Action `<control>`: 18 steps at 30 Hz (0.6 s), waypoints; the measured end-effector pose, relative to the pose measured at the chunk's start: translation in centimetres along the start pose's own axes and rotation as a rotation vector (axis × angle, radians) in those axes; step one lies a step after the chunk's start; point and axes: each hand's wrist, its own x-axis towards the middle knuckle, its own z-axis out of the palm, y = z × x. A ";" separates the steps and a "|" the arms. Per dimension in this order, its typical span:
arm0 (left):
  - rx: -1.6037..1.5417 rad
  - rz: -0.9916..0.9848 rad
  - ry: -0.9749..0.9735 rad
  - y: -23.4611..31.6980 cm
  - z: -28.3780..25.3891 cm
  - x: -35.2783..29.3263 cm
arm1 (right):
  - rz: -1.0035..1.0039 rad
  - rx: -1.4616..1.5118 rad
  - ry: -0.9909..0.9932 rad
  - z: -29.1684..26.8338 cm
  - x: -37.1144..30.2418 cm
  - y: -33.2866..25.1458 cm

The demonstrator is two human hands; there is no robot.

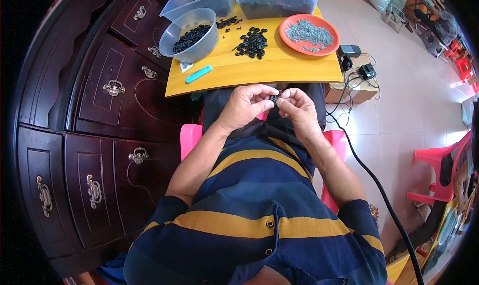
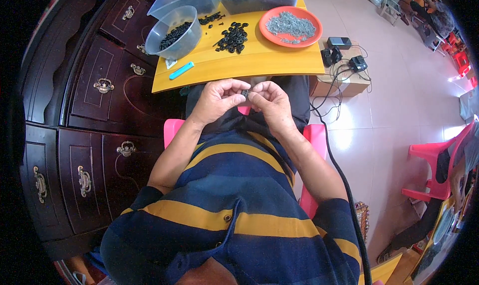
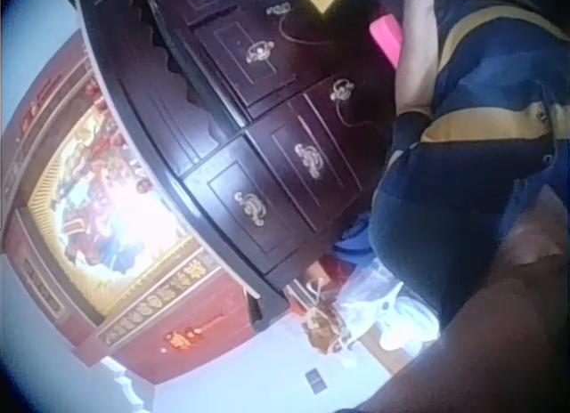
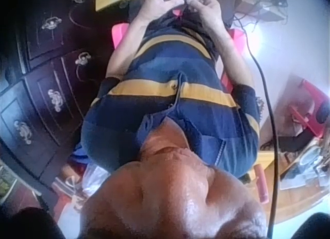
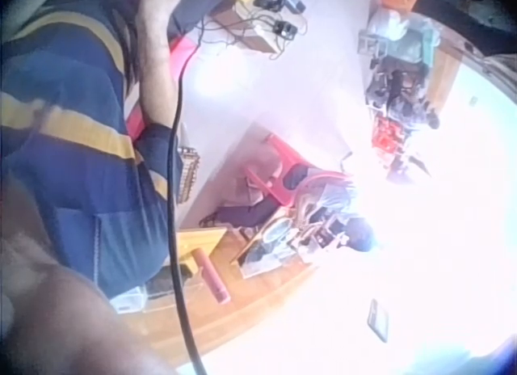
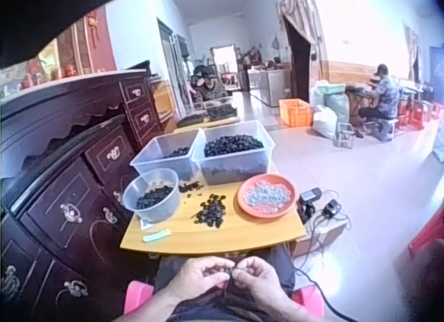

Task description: The person assembles small fasteners by picking up black plastic pieces and metal pins from the table and inserting the pins into the plastic pieces by hand.

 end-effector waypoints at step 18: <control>-0.007 0.001 0.009 -0.2 0.0 -0.1 | -0.040 -0.066 -0.009 -0.5 0.1 0.1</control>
